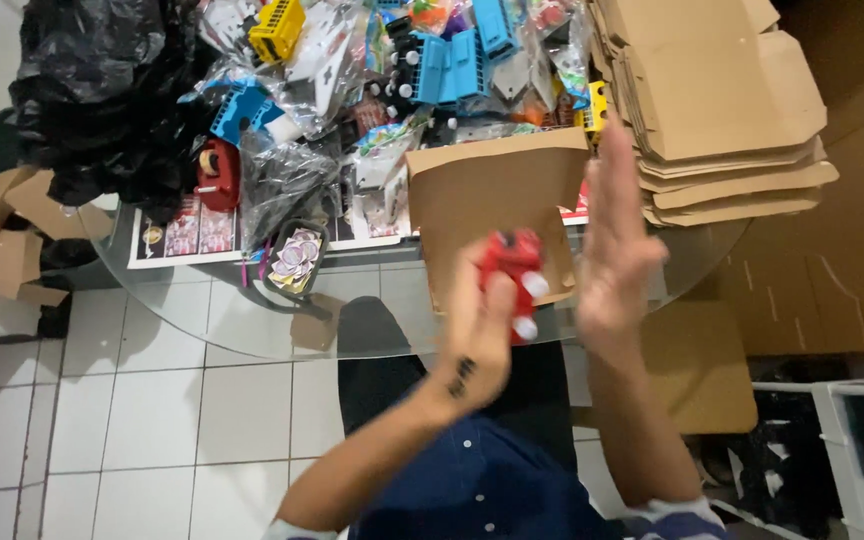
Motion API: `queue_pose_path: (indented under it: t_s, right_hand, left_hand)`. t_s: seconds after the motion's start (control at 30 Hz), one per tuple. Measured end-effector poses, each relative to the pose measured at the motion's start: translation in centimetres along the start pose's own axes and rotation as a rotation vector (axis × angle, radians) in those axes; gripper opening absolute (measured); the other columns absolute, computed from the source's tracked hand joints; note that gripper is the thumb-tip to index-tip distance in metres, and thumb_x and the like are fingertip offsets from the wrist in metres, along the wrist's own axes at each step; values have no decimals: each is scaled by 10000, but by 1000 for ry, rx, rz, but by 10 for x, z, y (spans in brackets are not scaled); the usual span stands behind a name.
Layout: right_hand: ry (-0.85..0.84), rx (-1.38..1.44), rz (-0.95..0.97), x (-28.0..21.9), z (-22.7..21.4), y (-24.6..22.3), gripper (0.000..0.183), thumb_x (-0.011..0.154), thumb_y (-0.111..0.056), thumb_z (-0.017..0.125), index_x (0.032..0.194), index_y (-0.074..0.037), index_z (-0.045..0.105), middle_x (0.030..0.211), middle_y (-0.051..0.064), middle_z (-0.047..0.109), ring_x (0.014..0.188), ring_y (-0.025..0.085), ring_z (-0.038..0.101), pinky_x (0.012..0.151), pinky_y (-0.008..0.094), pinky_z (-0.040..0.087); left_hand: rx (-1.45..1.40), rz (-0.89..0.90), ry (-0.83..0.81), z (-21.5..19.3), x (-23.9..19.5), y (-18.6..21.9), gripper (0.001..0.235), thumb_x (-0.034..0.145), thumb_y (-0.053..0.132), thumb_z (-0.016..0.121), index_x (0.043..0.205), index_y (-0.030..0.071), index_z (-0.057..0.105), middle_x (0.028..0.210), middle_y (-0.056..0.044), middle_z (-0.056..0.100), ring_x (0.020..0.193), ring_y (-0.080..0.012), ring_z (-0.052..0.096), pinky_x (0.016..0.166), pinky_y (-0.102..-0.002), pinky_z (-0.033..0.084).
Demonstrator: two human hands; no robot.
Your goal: The person assembles a flat cardboard box, places a red toy bus inside, wraps the bus in a black plastic bag, and seals the box with a sticker. The person handles the box and toy bus by hand throughout the process.
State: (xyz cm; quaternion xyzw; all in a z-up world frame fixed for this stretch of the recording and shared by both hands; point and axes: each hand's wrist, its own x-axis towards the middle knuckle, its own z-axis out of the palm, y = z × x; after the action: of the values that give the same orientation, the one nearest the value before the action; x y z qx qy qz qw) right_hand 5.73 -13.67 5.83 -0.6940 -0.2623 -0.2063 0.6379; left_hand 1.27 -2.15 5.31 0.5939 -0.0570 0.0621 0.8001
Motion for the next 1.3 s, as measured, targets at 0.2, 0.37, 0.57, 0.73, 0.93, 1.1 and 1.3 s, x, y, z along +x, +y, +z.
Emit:
queue_pose_path:
  t_s: [0.2, 0.37, 0.57, 0.73, 0.93, 1.1, 1.3]
  right_hand:
    - [-261, -13, 25, -73, 62, 4, 724, 1076, -424, 413, 1621, 8, 211, 1712, 229, 138, 1595, 351, 94, 1321, 509, 39]
    - [-518, 3, 101, -121, 40, 13, 708, 1034, -384, 347, 1582, 57, 258, 1668, 274, 199, 1554, 401, 177, 1260, 569, 40]
    - [-204, -155, 120, -75, -34, 15, 683, 1039, -345, 243, 1525, 130, 312, 1591, 327, 371, 1521, 416, 313, 1276, 532, 183]
    - [-227, -932, 203, -60, -77, 78, 385, 959, -161, 723, 1344, -149, 705, 1418, 279, 563, 1202, 516, 605, 1007, 601, 484]
    - [-308, -929, 576, -74, -85, 137, 514, 883, -195, 743, 1364, -49, 637, 1192, 210, 669, 989, 415, 723, 808, 544, 576]
    - [-301, -814, 624, -66, -72, 114, 579, 882, -80, 624, 1452, 2, 560, 1177, 294, 647, 1022, 515, 671, 855, 626, 534]
    - [-269, -800, 648, -60, -70, 103, 598, 888, -97, 677, 1478, -122, 584, 1150, 236, 688, 968, 458, 706, 834, 583, 542]
  left_hand:
    - [215, 356, 36, -59, 68, -30, 563, 1022, 590, 431, 1225, 71, 516, 972, -98, 529, 811, -186, 574, 685, -296, 479]
    - [47, 231, 87, -43, 77, 54, 434, 1072, 506, 311, 1107, 118, 503, 765, 7, 510, 617, -89, 551, 536, -193, 488]
    - [104, 237, -76, -49, 64, -2, 284, 1064, 371, 512, 1218, 142, 580, 867, -73, 715, 593, -110, 643, 521, -225, 552]
    - [1243, 341, -296, -75, 64, -104, 478, 902, 485, 692, 1300, 231, 623, 1063, -24, 635, 974, -267, 671, 825, -434, 505]
    - [1604, 415, -298, -90, 74, -183, 471, 788, 466, 844, 1161, 226, 683, 1005, -25, 663, 935, -238, 684, 859, -455, 480]
    - [1683, 509, -250, -97, 74, -205, 499, 649, 396, 910, 1070, 206, 720, 989, -46, 677, 949, -257, 659, 855, -488, 467]
    - [1623, 307, -378, -85, 67, -134, 743, 691, 501, 881, 1285, 146, 612, 1171, -100, 649, 1131, -313, 588, 937, -502, 433]
